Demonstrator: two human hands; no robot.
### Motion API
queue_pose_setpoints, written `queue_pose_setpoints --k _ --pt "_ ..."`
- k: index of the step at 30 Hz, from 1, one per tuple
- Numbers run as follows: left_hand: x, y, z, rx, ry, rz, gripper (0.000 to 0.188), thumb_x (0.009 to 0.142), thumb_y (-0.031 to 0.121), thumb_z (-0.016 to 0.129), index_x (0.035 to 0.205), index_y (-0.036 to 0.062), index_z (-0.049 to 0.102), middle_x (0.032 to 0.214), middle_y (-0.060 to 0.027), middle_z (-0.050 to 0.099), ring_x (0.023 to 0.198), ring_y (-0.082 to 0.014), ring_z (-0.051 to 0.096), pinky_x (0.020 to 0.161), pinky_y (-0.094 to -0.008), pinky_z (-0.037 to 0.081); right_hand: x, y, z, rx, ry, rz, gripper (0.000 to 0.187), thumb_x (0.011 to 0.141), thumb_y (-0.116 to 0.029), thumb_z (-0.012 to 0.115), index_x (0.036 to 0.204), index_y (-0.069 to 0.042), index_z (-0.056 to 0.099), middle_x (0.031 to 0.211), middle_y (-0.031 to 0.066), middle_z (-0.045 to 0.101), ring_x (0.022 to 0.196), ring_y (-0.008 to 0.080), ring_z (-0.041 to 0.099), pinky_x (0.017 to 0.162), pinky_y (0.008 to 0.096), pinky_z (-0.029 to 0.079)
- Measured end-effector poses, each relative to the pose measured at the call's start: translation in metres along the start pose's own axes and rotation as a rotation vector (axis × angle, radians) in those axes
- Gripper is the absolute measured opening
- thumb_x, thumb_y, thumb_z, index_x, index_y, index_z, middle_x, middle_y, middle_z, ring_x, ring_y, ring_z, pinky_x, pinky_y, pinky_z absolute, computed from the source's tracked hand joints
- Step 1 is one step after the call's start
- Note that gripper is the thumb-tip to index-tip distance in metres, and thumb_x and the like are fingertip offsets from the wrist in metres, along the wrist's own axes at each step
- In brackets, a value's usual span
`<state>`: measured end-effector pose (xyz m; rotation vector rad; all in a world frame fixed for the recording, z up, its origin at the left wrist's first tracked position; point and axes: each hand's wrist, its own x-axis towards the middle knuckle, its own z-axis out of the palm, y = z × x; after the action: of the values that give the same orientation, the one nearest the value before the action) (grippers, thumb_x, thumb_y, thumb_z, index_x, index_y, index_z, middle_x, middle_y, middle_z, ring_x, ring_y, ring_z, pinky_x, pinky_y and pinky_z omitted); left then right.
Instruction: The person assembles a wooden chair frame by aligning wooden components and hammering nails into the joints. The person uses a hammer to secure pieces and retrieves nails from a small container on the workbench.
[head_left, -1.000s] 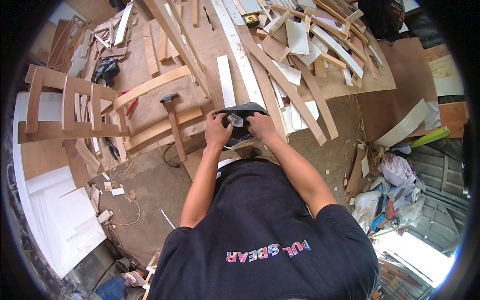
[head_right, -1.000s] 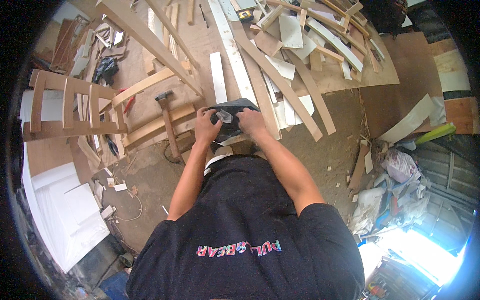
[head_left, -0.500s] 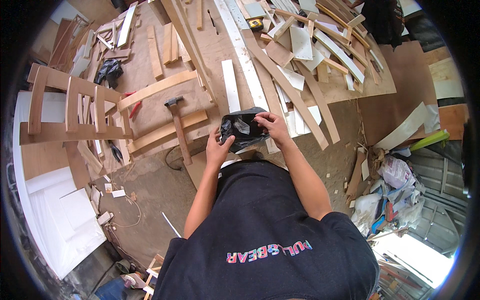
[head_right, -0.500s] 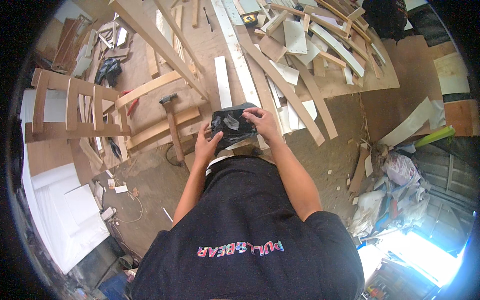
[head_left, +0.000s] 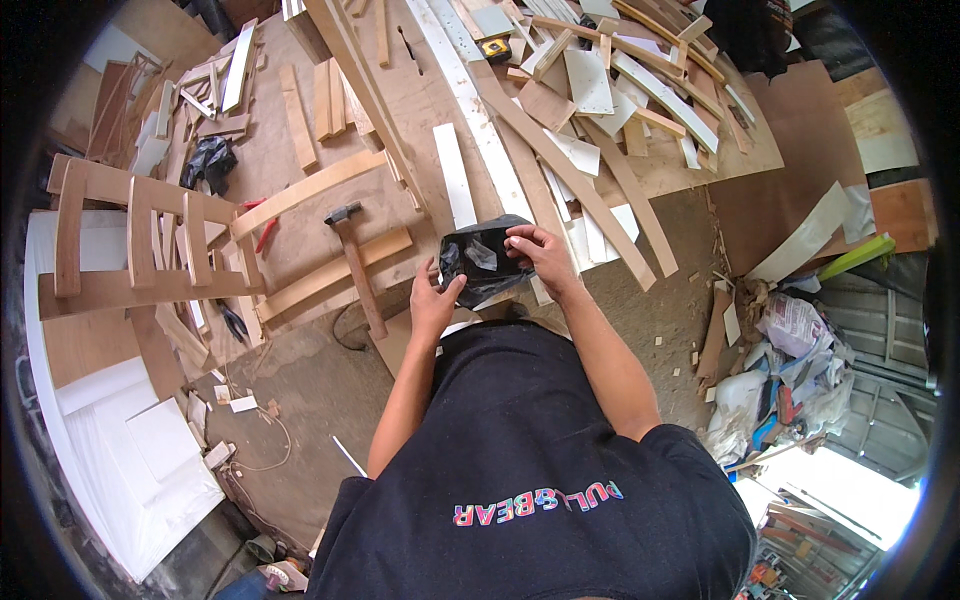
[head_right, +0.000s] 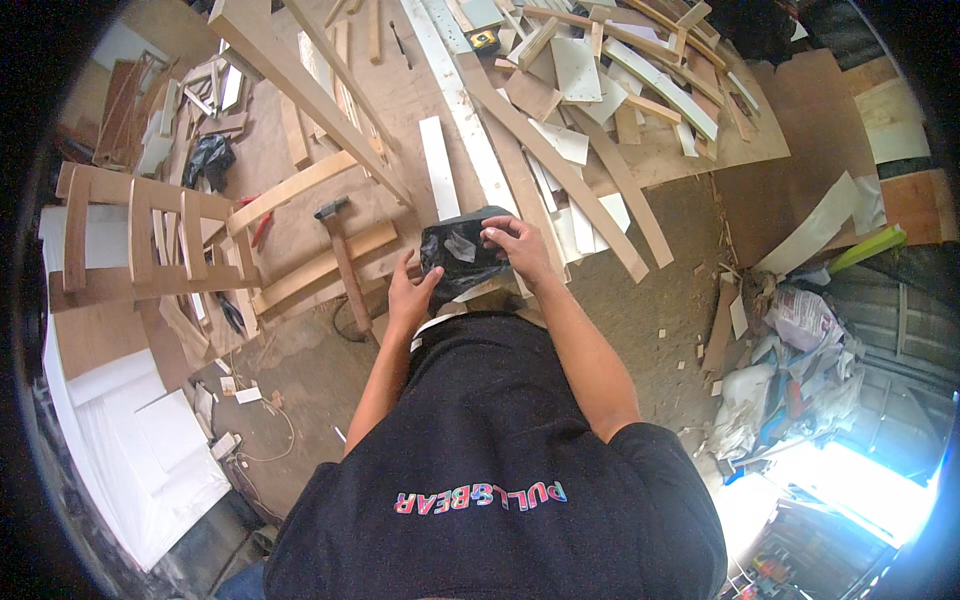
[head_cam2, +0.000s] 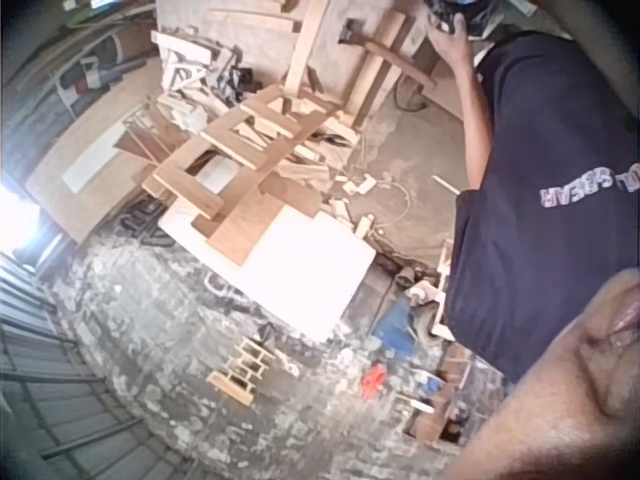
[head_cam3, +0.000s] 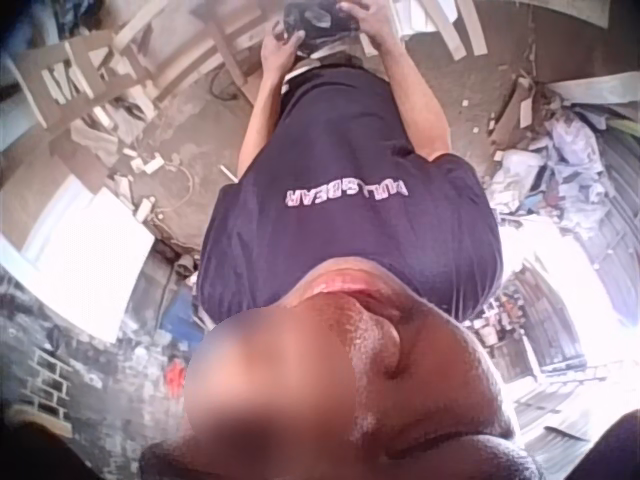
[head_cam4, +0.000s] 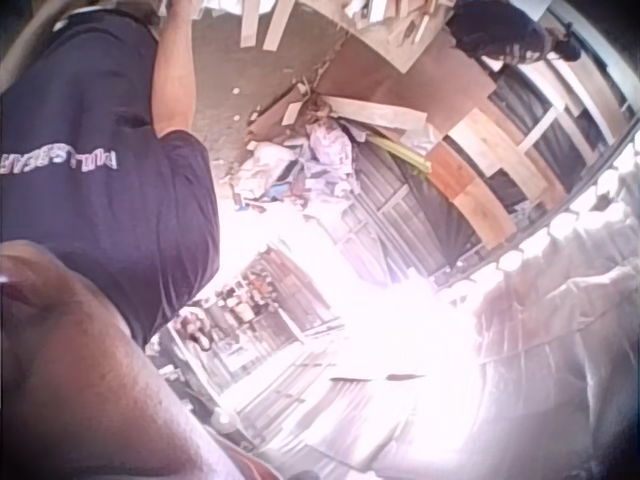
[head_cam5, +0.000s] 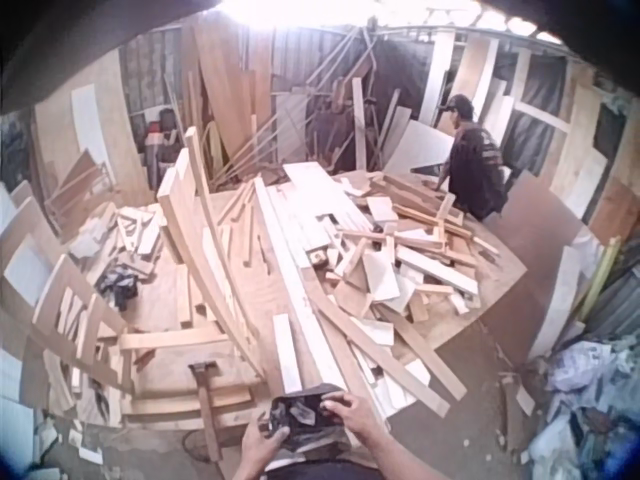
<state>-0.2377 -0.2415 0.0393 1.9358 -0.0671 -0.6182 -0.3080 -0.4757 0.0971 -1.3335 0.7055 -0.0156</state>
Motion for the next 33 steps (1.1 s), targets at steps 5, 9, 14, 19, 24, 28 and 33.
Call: queue_pose_setpoints --k 5,9,14,19,24,28,33 --pt "-0.005 0.001 -0.001 0.104 0.029 0.052 0.082 0.088 0.032 0.084 0.153 0.0016 0.044 0.133 -0.0248 0.062 0.102 -0.0284 0.072 0.082 -0.0359 0.059 -0.006 -0.001 0.003 0.151 -0.064 0.058 0.026 0.098 -0.018 0.07 0.121 -0.006 0.071 0.106 0.0057 0.075 0.096 0.014 0.071 0.08 0.0296 0.055" --pt "-0.01 -0.005 0.002 0.041 0.036 0.028 0.08 0.087 0.034 0.084 0.149 0.0003 0.047 0.126 -0.0235 0.063 0.098 -0.03 0.07 0.085 -0.0405 0.059 -0.011 -0.002 0.006 0.139 -0.092 0.028 0.028 0.097 -0.019 0.071 0.122 -0.006 0.072 0.107 0.0062 0.075 0.098 0.0169 0.072 0.084 0.0325 0.057" --pt "-0.018 0.017 -0.001 -0.324 -0.209 -0.372 0.082 0.094 0.029 0.079 0.157 0.0045 0.033 0.124 -0.018 0.062 0.089 -0.0272 0.07 0.072 -0.0395 0.064 0.011 0.02 -0.016 -0.439 0.199 -0.145 0.02 0.091 -0.02 0.076 0.11 -0.013 0.079 0.109 0.0114 0.075 0.098 0.0284 0.073 0.09 0.0405 0.057" --pt "-0.015 -0.007 0.004 -0.431 -0.235 -0.402 0.068 0.099 0.022 0.071 0.155 0.0049 0.035 0.125 -0.0148 0.06 0.095 -0.0257 0.068 0.076 -0.0423 0.066 0.031 0.038 -0.023 -0.817 0.293 -0.473 0.017 0.089 -0.021 0.077 0.104 -0.015 0.081 0.1 0.0144 0.077 0.097 0.0299 0.073 0.092 0.041 0.055" --pt "-0.009 0.024 0.018 -0.566 -0.189 -0.114 0.036 0.107 0.005 0.049 0.143 0.0018 0.05 0.13 -0.0086 0.06 0.113 -0.0218 0.064 0.089 -0.0409 0.064 0.046 0.03 -0.017 -0.559 0.18 -0.151 0.02 0.092 -0.024 0.075 0.106 -0.012 0.082 0.099 0.0133 0.079 0.093 0.0255 0.075 0.087 0.0374 0.055" --pt "0.026 0.037 0.023 -0.409 -0.171 0.179 0.035 0.107 0.006 0.049 0.141 0.0021 0.055 0.127 -0.0082 0.064 0.11 -0.0179 0.066 0.093 -0.0368 0.06 0.045 -0.006 0.004 -0.244 0.185 -0.252 0.021 0.094 -0.022 0.073 0.106 -0.006 0.081 0.092 0.0074 0.078 0.085 0.0153 0.071 0.082 0.0319 0.054" --pt "0.049 0.132 0.03 -0.524 -0.198 0.216 0.037 0.102 0.007 0.052 0.139 0.0016 0.058 0.12 -0.0068 0.068 0.104 -0.0151 0.067 0.088 -0.0335 0.057 0.038 -0.068 -0.012 -0.088 0.227 -0.425 0.02 0.095 -0.021 0.073 0.104 -0.005 0.08 0.091 0.0052 0.077 0.085 0.0114 0.068 0.082 0.0302 0.053"
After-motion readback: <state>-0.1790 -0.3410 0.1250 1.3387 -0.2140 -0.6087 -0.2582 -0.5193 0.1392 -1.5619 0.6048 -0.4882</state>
